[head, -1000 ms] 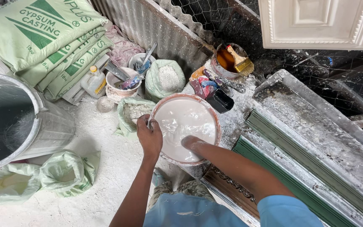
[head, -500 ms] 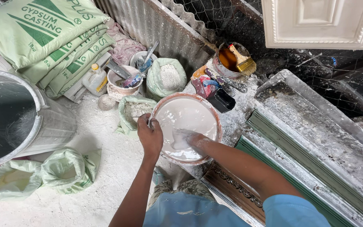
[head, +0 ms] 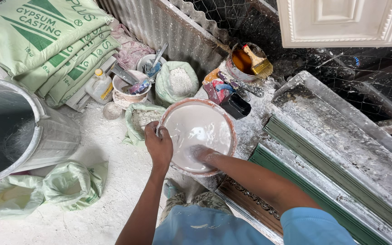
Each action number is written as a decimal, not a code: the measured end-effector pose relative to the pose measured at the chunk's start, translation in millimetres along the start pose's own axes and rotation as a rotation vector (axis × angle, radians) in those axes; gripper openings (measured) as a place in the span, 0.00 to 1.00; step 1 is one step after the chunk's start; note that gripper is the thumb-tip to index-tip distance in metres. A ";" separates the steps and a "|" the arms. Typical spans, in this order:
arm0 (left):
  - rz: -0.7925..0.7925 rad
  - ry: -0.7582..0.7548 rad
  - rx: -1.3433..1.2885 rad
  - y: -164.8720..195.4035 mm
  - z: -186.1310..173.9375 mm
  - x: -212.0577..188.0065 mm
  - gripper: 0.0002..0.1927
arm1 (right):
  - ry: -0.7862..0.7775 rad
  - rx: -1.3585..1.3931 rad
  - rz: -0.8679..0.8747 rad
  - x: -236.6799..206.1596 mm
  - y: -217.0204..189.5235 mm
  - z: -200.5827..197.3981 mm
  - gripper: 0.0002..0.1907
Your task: The person carries a large basin of water to a work area, scoops gypsum casting powder by hand from a plastic-lined sack into the basin, and mixes it with water by hand into a slurry. They then use a sponge to apply the plaster slurry onto a green decorative molding frame lying on the workbench.
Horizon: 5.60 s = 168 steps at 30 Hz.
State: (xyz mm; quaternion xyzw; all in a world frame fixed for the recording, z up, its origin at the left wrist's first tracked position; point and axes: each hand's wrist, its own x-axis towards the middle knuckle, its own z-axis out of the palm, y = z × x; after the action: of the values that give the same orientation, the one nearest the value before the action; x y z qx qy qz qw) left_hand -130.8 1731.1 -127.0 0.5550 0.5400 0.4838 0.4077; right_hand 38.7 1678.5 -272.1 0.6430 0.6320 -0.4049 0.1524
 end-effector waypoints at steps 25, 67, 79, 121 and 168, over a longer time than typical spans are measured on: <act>-0.018 0.023 -0.014 -0.5 -0.6 -0.8 0.13 | -0.185 -0.905 -0.126 11.5 37.4 11.7 0.13; -0.012 -0.003 -0.024 -5.3 -0.5 -4.1 0.13 | 0.227 -0.161 -0.193 -17.7 4.4 -32.2 0.16; -0.065 -0.007 -0.037 -5.4 -0.9 -4.5 0.13 | 0.054 -0.481 -0.093 23.2 33.4 -12.2 0.15; 0.017 0.024 -0.002 -8.5 1.6 -6.5 0.12 | 0.139 -0.215 -0.312 -35.3 -6.3 -27.5 0.14; 0.144 0.024 0.222 11.8 0.6 1.6 0.17 | 0.962 0.945 -0.451 -171.8 -5.3 -101.9 0.10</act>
State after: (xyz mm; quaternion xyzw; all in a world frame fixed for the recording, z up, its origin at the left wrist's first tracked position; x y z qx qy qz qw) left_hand -127.9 1731.8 -115.4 0.6283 0.5538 0.4556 0.3016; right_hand 88.9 1633.0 -84.2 0.6013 0.5036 -0.3286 -0.5262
